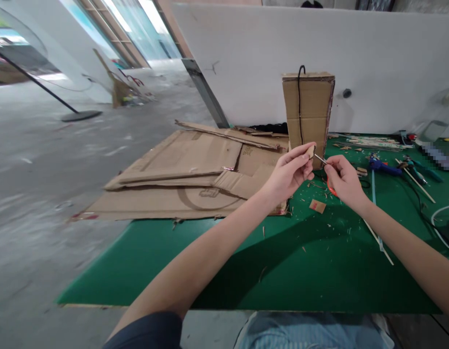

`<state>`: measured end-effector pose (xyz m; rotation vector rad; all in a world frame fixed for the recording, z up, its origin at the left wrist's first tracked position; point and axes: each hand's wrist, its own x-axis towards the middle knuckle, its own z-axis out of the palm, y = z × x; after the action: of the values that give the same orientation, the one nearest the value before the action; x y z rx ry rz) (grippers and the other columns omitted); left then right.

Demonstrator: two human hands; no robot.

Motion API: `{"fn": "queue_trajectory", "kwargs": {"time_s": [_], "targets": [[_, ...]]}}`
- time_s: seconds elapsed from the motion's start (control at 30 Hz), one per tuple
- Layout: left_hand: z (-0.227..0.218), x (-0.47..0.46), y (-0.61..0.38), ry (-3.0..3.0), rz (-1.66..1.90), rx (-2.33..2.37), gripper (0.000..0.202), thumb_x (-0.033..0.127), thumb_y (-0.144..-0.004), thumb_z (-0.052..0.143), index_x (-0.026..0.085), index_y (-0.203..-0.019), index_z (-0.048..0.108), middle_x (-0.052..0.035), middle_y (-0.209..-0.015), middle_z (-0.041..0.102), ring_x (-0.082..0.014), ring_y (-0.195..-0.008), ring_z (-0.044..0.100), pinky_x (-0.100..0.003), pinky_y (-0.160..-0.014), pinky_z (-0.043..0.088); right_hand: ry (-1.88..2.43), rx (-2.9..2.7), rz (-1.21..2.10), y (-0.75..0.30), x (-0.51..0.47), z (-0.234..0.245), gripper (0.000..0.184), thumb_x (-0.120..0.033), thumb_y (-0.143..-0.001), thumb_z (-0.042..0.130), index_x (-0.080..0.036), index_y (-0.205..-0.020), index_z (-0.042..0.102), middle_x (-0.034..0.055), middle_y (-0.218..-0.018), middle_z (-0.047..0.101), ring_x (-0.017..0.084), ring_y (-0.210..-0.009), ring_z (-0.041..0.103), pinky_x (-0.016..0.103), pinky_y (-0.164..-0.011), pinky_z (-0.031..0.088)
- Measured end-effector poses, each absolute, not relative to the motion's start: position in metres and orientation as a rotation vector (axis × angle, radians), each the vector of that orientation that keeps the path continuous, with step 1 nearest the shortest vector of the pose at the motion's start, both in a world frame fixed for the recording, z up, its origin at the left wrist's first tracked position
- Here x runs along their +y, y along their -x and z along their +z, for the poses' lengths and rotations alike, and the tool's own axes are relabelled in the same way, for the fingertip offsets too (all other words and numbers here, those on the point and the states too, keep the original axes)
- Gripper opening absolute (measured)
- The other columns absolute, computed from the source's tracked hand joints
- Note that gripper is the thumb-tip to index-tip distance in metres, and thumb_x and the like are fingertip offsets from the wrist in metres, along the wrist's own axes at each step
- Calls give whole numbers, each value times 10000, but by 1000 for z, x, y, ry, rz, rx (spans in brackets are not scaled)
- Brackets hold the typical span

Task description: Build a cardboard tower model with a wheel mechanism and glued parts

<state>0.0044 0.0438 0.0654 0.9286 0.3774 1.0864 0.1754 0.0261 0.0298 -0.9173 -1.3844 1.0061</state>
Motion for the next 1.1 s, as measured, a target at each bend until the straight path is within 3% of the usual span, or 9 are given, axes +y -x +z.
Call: {"fn": "queue_trajectory", "kwargs": {"time_s": [0.1,0.2,0.33,0.53,0.6,0.73,0.93,1.1], "targets": [[67,44,-3,-834,995,366,263,121,-838,607,151,-1087,689,36,-613,483,-62,-528,441,-173,-495,392,974,-1537,559,-180,24,33,114,-336,-913,623,-232,-868,615,-17,-720,562,126,-622,461,279,-590,344],[67,44,-2,-737,948,350,267,102,-829,582,144,-1068,691,40,-590,441,-50,-501,397,-143,-465,359,996,-1617,538,-184,21,40,151,-341,-928,599,-228,-829,623,-18,-680,550,125,-592,446,277,-562,325],[67,44,-1,-685,917,338,273,90,-821,574,143,-1060,693,26,-595,473,-44,-493,390,-124,-449,348,958,-1638,751,-188,19,53,206,-367,-896,653,-211,-771,601,-40,-594,490,99,-529,394,254,-501,287],[69,40,-2,-712,883,328,250,104,-820,586,156,-1041,690,24,-592,468,-52,-507,414,-113,-443,351,846,-1445,1419,-189,19,61,338,-523,-822,711,-215,-780,578,-123,-469,276,48,-371,183,214,-367,139],[70,40,-2,-724,876,329,241,110,-825,586,158,-1037,688,25,-594,464,-51,-505,412,-111,-443,357,851,-1430,1465,-189,18,61,356,-541,-814,715,-214,-774,579,-127,-466,258,46,-366,173,210,-359,133],[70,41,-2,-738,885,344,225,113,-832,590,165,-1030,682,32,-604,459,-42,-494,396,-103,-452,384,896,-1514,1103,-187,16,58,298,-482,-845,705,-222,-762,584,-84,-504,373,69,-404,280,232,-396,208],[68,42,-1,-728,861,334,224,119,-834,598,173,-1036,678,33,-610,443,-51,-519,429,-97,-465,436,993,-1674,357,-184,12,48,91,-320,-874,664,-251,-814,664,10,-700,608,162,-623,510,308,-612,384],[68,42,-1,-701,842,328,204,119,-847,586,170,-1023,676,35,-603,436,-51,-508,430,-97,-462,453,1012,-1708,452,-186,12,50,129,-323,-897,642,-245,-795,641,-10,-641,572,136,-551,463,291,-559,345]]}}
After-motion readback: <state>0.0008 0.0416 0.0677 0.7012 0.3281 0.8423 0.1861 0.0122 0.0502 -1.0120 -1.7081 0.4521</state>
